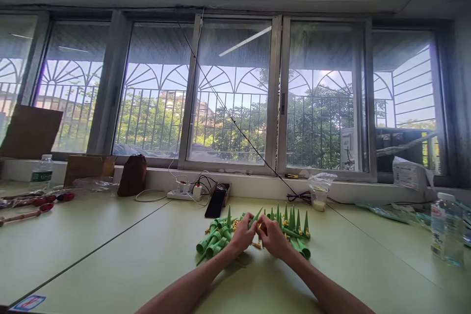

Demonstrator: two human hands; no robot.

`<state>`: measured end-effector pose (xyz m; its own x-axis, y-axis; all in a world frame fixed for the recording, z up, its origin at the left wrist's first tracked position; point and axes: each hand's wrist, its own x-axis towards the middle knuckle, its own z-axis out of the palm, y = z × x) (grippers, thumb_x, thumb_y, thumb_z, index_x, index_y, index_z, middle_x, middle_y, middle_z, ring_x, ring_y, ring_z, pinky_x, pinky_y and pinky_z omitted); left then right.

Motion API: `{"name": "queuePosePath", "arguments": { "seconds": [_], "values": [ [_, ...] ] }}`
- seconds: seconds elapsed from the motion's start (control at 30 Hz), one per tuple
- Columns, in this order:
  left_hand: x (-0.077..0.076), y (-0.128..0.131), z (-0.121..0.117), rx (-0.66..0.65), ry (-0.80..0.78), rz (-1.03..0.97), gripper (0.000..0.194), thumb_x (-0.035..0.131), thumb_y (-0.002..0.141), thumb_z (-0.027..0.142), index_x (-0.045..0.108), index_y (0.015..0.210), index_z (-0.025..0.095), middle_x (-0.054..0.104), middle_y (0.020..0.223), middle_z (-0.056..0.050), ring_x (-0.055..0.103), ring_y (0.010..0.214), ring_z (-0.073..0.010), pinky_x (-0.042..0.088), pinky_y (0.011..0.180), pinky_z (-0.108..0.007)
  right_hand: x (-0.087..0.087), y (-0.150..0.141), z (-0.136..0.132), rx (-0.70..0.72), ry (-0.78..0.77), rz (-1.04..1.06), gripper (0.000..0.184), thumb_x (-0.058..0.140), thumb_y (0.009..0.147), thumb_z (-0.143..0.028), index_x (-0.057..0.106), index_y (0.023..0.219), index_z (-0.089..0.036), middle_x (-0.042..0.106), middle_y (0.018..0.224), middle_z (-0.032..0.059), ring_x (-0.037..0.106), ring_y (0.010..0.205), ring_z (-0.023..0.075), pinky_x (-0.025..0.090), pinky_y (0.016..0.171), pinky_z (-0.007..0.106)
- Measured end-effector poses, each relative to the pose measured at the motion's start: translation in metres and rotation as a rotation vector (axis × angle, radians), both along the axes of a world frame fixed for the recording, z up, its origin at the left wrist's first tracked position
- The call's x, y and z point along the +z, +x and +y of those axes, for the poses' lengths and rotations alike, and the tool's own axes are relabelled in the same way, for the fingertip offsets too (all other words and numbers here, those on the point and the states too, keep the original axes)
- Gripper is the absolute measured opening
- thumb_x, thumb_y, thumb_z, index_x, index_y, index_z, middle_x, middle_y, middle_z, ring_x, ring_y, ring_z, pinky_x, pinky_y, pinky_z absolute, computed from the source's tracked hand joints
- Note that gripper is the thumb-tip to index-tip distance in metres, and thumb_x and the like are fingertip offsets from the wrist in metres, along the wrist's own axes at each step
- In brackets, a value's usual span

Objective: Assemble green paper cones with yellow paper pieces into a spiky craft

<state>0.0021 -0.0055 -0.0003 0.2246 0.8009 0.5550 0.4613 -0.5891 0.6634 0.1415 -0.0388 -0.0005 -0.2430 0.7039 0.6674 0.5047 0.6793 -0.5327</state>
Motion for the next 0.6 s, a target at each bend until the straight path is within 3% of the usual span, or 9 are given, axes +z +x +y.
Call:
{"name": "queuePosePath", "arguments": {
  "seconds": [0.37,0.6],
  "values": [
    [0.0012,-0.0004,-0.0027,0.016,0.029,-0.012,0.016,0.046,0.083,0.032,0.053,0.087,0.019,0.063,0.08,-0.004,0.058,0.077,-0.0173,0.042,0.073,-0.028,-0.0008,0.0021,0.0009,0.001,-0.017,0.004,0.006,0.048,0.084,-0.015,0.05,0.079,-0.018,0.058,0.057,-0.0027,0.05,0.049,0.0104,0.034,0.053,0.02],
    [-0.0002,-0.0005,-0.0019,-0.083,-0.01,-0.097,0.017,0.047,0.085,0.033,0.051,0.089,0.018,0.058,0.066,-0.001,0.055,0.061,-0.0134,0.043,0.059,-0.023,0.0014,0.0026,-0.0015,-0.001,-0.025,0.018,0.009,0.047,0.086,-0.017,0.052,0.079,-0.017,0.06,0.058,-0.0016,0.052,0.048,0.0103,0.036,0.052,0.02]
  ]
}}
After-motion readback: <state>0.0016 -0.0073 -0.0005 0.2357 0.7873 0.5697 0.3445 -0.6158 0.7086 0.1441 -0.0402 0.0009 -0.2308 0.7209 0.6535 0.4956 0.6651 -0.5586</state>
